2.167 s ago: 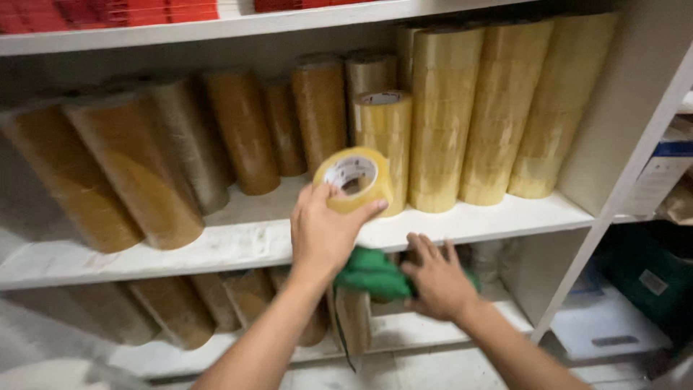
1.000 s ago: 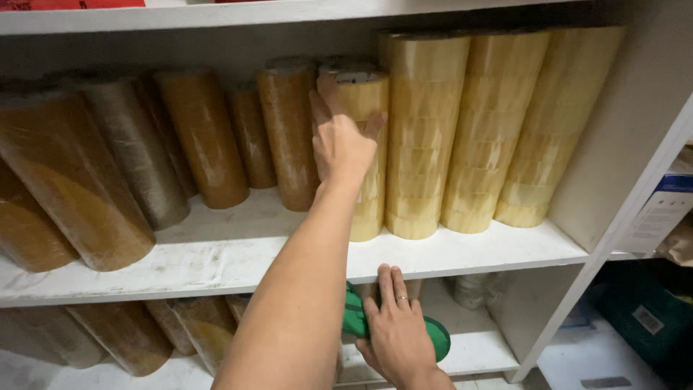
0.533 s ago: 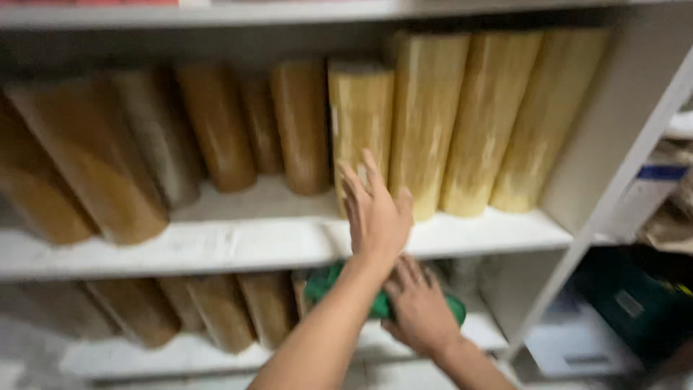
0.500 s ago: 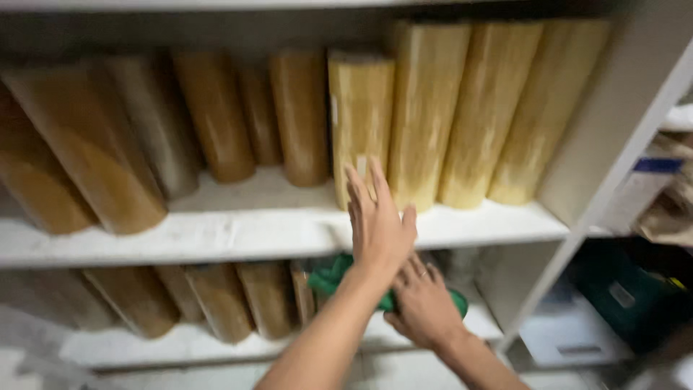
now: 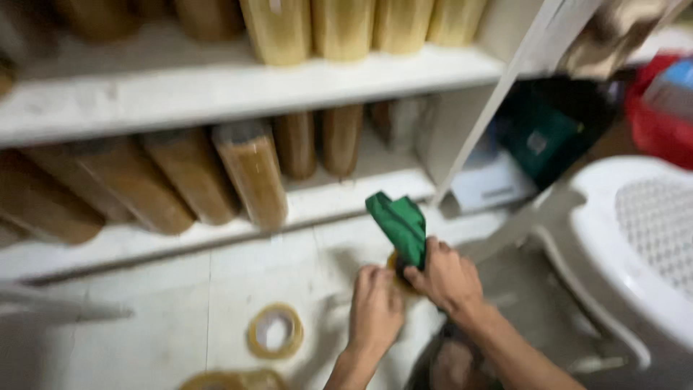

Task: The person sits on the floor in front of a shelf and wipes several rolls of packing tape with a green cloth. They pick up each roll, wipe it thoroughly, and place it back on the shelf.

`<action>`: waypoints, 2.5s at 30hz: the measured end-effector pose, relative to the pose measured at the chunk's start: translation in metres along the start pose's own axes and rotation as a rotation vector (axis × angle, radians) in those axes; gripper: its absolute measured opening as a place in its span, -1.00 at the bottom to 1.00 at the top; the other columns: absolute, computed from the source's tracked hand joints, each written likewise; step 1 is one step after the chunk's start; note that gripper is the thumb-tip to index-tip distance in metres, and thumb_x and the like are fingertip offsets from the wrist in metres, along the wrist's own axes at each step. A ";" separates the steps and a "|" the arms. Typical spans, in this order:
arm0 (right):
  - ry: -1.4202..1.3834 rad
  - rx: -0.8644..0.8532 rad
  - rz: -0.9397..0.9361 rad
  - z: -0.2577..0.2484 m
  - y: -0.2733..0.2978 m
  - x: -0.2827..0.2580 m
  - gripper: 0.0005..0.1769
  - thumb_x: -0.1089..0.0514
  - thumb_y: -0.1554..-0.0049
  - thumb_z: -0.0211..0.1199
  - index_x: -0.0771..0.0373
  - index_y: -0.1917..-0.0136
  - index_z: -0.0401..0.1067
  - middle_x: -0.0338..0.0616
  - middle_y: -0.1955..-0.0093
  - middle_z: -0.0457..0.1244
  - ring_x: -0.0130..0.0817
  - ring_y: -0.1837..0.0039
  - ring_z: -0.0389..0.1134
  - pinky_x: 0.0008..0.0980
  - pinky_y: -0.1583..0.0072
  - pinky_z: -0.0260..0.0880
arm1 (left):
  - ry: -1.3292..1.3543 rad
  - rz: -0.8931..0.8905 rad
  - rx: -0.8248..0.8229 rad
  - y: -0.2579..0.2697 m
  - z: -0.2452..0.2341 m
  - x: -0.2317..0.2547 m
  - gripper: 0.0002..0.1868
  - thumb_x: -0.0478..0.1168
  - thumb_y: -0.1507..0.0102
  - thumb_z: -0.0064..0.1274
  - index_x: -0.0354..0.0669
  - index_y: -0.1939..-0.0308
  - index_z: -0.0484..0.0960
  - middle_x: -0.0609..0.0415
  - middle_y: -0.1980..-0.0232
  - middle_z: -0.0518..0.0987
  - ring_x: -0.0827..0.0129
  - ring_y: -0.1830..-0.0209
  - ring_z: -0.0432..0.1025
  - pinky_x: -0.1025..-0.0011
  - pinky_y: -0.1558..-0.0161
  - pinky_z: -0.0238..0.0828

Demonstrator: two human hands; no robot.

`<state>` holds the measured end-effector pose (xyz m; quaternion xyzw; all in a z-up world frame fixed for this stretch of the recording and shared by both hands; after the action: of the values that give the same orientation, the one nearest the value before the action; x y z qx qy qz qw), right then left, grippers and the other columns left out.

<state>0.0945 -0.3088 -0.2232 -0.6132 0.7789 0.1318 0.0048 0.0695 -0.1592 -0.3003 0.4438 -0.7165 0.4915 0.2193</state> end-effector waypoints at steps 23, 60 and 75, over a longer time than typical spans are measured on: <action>-0.610 0.203 0.215 -0.056 0.086 0.004 0.05 -0.14 -0.01 0.25 0.04 -0.63 -0.16 0.37 -0.31 0.26 0.28 -0.40 0.27 0.23 -0.39 0.23 | -0.625 0.113 -0.381 -0.036 -0.001 0.010 -0.79 0.01 -0.34 -0.07 0.07 0.07 0.55 0.15 0.01 0.55 -0.16 -0.06 0.50 0.00 -0.01 0.49; -0.164 0.471 -0.591 -0.192 0.150 -0.187 0.09 0.00 0.13 0.27 -0.43 -0.62 -0.05 -0.15 -0.08 0.25 0.18 -0.10 0.41 0.19 -0.12 0.45 | -0.453 -0.274 0.241 -0.066 -0.312 0.180 -0.64 -0.19 -0.01 0.12 -0.11 0.12 0.52 -0.03 0.06 0.56 -0.15 -0.04 0.46 -0.03 -0.07 0.46; -0.089 0.503 -0.650 -0.180 0.160 -0.201 0.06 0.06 0.07 0.28 -0.38 -0.63 -0.06 -0.05 -0.08 0.27 0.14 -0.12 0.42 0.14 -0.11 0.48 | -0.480 -0.323 0.407 -0.068 -0.314 0.172 -0.70 -0.25 0.03 0.14 -0.10 0.22 0.53 0.01 0.16 0.59 -0.12 0.02 0.49 -0.01 -0.03 0.48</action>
<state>0.0187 -0.1207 0.0166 -0.8007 0.5514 -0.0447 0.2299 0.0013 0.0427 -0.0039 0.6889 -0.5557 0.4647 0.0269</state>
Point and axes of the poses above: each hand's wrist, its own y-axis away from the middle knuckle, its own z-axis out of the palm, x = y × z, the point moved 2 cm from there along -y, towards the middle knuckle
